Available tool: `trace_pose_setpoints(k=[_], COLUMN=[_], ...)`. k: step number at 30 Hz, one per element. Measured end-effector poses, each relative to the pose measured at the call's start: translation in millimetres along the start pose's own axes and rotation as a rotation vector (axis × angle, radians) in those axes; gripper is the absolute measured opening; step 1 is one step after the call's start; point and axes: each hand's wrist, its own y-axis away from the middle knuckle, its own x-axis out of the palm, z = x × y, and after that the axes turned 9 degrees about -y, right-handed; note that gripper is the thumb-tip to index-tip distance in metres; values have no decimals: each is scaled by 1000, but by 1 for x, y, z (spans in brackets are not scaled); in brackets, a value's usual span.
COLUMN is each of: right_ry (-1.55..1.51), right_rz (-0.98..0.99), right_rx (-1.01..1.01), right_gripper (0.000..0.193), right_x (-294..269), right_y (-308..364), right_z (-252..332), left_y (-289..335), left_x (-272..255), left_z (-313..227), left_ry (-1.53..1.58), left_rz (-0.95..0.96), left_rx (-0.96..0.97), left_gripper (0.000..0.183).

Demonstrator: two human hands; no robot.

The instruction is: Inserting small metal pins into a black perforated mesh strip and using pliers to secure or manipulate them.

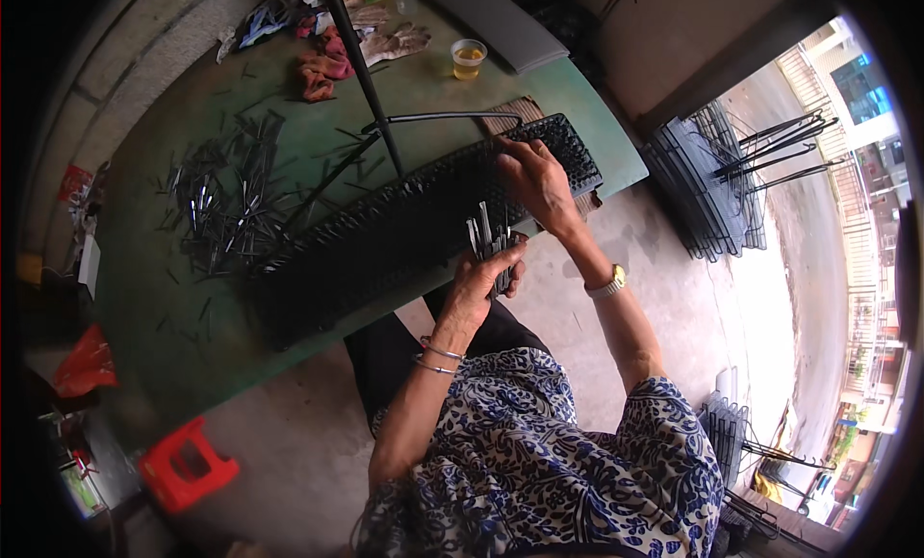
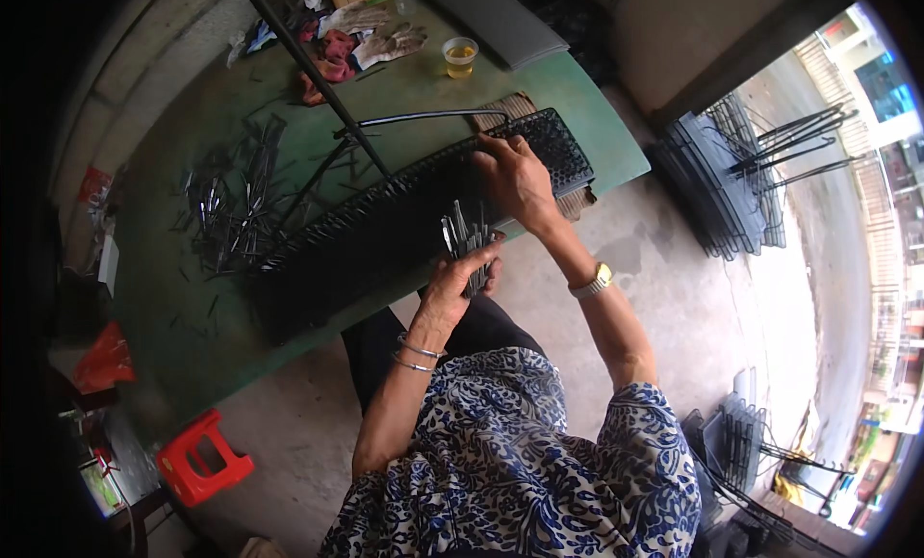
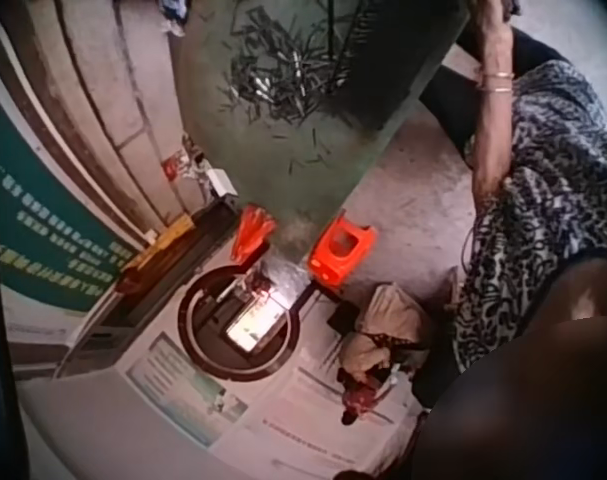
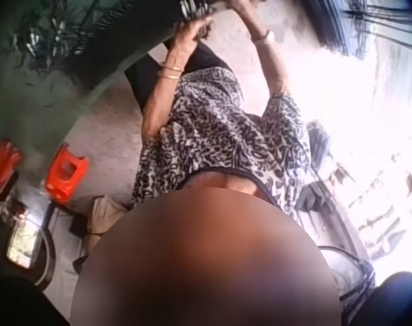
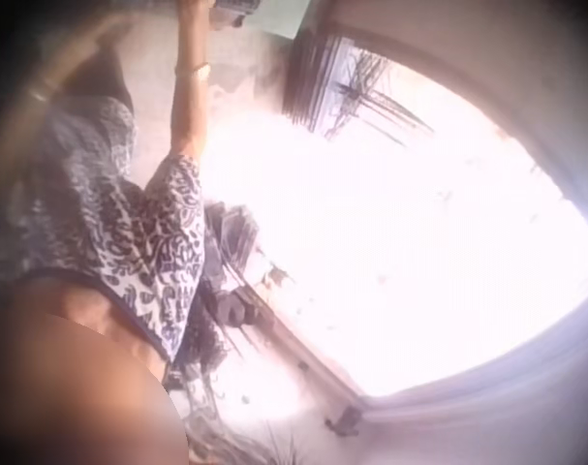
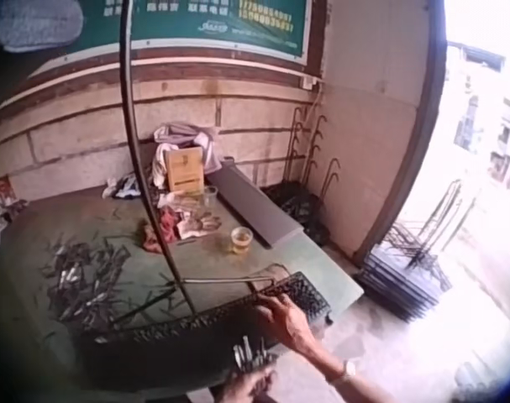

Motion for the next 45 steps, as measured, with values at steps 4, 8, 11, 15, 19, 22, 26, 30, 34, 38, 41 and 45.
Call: trace_pose_setpoints(k=[4, 8, 11, 15, 19, 22, 26, 30, 34, 38, 41, 45], right_ry=[-84, -317, -200, 29, -7, 6, 174, 235, 290, -100, -294, -475], right_rz=[572, 467, 120, -190, -173, -84, -7, 16, 46, 372, 445, 473], right_rx=[281, 220, 375, -50, -91, -100, -130, -169, -91, 435, 340, 318], right_gripper=[20, 17, 9, 12, 8, 9, 13, 10, 16, 22, 18, 12], right_x=[-38, -35, -29, -3, 19, 23, 23, 14, 7, -29, -31, -34], right_y=[12, 23, 6, -9, -13, -10, -13, -15, -6, 1, 14, 14], right_z=[32, 23, 32, -6, -23, -28, -24, -18, -14, 36, 38, 34], left_y=[2, -1, -6, -9, -7, -6, -8, -11, -10, -8, -9, -11], left_x=[-5, -2, -6, -2, -2, 0, -3, -2, 1, 1, 2, 3], left_z=[-1, 0, -3, -7, -6, -5, 1, 5, 5, 4, 7, 7], left_ry=[-7, -59, -65, -95, -77, -82, -87, -111, -142, -172, -210, -236], left_rz=[8, 24, 6, -16, -13, 2, -4, 7, -19, -49, -49, -28], left_rx=[22, 39, 36, 27, 7, -11, -11, -1, -16, 43, 70, 80], left_gripper=[17, 17, 18, 20, 21, 23, 19, 21, 18, 17, 18, 20])
